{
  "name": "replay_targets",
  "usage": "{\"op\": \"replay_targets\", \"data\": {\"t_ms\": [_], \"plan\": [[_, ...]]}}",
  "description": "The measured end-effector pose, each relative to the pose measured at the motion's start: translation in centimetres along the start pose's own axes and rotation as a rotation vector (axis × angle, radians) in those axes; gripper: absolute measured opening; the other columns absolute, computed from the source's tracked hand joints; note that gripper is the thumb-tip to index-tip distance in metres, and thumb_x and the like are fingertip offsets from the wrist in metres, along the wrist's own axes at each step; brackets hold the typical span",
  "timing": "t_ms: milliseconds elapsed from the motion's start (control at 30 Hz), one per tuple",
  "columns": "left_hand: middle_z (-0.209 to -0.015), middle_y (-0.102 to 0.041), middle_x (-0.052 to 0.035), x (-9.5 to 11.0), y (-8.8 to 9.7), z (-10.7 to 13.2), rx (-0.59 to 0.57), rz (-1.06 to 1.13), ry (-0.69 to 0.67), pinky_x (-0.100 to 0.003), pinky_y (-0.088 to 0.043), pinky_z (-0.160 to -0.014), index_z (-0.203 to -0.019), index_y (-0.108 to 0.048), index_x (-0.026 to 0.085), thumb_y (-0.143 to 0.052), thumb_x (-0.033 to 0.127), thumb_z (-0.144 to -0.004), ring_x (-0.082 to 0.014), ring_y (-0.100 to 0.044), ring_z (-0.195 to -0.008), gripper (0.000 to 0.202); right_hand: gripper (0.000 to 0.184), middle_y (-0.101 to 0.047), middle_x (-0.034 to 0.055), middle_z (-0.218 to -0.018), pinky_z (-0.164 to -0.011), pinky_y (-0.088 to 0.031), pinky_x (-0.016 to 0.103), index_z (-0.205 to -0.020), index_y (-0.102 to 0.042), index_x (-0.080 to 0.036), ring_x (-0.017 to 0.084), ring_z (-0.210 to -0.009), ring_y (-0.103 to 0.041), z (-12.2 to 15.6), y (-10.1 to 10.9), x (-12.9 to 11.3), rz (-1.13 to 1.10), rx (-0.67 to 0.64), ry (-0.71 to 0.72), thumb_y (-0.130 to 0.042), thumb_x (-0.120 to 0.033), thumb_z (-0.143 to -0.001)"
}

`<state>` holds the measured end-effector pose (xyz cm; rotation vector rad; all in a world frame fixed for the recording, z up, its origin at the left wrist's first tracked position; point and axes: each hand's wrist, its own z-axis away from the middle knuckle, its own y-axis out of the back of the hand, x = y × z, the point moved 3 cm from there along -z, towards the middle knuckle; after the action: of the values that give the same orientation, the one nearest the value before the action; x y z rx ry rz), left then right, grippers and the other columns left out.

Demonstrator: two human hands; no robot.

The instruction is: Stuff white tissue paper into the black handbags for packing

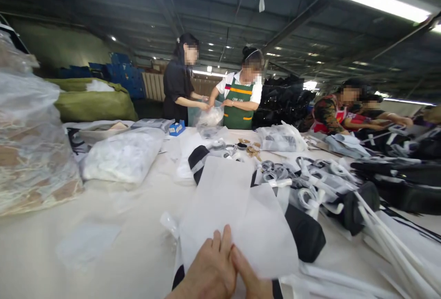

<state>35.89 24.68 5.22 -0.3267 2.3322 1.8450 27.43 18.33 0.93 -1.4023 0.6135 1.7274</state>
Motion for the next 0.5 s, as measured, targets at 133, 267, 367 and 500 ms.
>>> {"op": "replay_targets", "data": {"t_ms": [133,267,367,500], "plan": [[-0.119,-0.052,-0.0241,0.5,-0.3,-2.4,0.097,0.004,-0.11,-0.04,-0.052,-0.074,-0.105,-0.054,0.005,-0.038,0.016,-0.085,-0.0344,-0.055,-0.105,0.028,0.046,-0.07,0.0079,-0.09,-0.078,-0.056,0.033,-0.089,-0.063,-0.012,0.026,-0.094,-0.064,-4.0,0.1,-1.9,-0.433,0.119,-0.149,-0.078,-0.034,-0.051],[-0.125,-0.048,-0.0214,-0.5,1.8,-4.7,0.192,0.077,-0.149,-0.046,-0.043,-0.093,-0.111,-0.05,0.003,-0.037,0.017,-0.085,-0.0317,-0.044,-0.118,0.032,0.036,-0.068,0.005,-0.069,-0.06,-0.058,0.031,-0.077,-0.061,-0.01,0.023,-0.069,-0.066,-9.3,0.9,-5.6,-0.515,0.213,-0.101,-0.076,-0.009,-0.044],[-0.134,-0.043,-0.0115,-2.7,3.1,-3.5,0.409,0.175,-0.094,-0.048,-0.03,-0.106,-0.122,-0.043,0.01,-0.041,0.016,-0.084,-0.0265,-0.031,-0.129,0.038,0.027,-0.067,0.0017,-0.073,-0.056,-0.057,0.024,-0.083,-0.058,-0.012,0.016,-0.068,-0.064,-14.7,3.1,-8.9,-0.455,0.386,0.013,-0.067,-0.01,-0.058],[-0.124,-0.05,-0.0117,-8.5,-1.4,4.0,0.64,0.196,0.413,-0.038,-0.037,-0.102,-0.122,-0.043,0.012,-0.044,0.019,-0.086,-0.0215,-0.044,-0.119,0.037,0.04,-0.063,0.0038,-0.099,-0.053,-0.055,0.02,-0.103,-0.047,-0.014,0.013,-0.082,-0.062,-22.0,6.1,-13.2,-0.3,0.653,0.164,-0.064,-0.011,-0.067]]}}
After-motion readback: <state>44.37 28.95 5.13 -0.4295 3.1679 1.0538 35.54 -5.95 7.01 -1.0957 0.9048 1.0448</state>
